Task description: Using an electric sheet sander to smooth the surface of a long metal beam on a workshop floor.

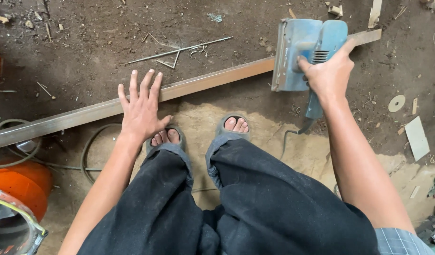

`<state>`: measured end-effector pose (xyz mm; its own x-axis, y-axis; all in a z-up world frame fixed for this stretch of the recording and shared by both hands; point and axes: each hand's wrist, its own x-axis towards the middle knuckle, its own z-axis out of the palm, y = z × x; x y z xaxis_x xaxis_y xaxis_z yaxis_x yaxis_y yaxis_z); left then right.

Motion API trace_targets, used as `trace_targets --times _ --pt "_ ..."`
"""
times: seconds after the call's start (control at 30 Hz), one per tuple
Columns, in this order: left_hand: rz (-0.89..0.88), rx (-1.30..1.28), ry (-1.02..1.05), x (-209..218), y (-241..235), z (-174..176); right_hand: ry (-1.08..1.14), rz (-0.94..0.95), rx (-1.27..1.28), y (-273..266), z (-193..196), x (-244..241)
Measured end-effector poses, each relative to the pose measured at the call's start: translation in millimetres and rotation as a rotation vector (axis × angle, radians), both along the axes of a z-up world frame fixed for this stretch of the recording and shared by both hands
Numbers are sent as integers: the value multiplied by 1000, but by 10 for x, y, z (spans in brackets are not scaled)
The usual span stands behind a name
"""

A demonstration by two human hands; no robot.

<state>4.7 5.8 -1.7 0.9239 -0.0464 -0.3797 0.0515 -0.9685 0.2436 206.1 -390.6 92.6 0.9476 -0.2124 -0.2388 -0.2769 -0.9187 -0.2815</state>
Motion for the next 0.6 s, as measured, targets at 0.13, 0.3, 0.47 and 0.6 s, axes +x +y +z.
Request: trace_targets --times 0.13,0.3,0.47,0.6 --pt "7 7 32 10 -9 3 -39 35 16 83 25 -53" --pt "5 5 -4 9 -16 26 3 34 78 448 114 -240" --pt "2 -14 8 11 -4 73 34 63 68 800 163 -462" --pt "11 -26 56 60 -10 135 12 124 107 815 136 -492"
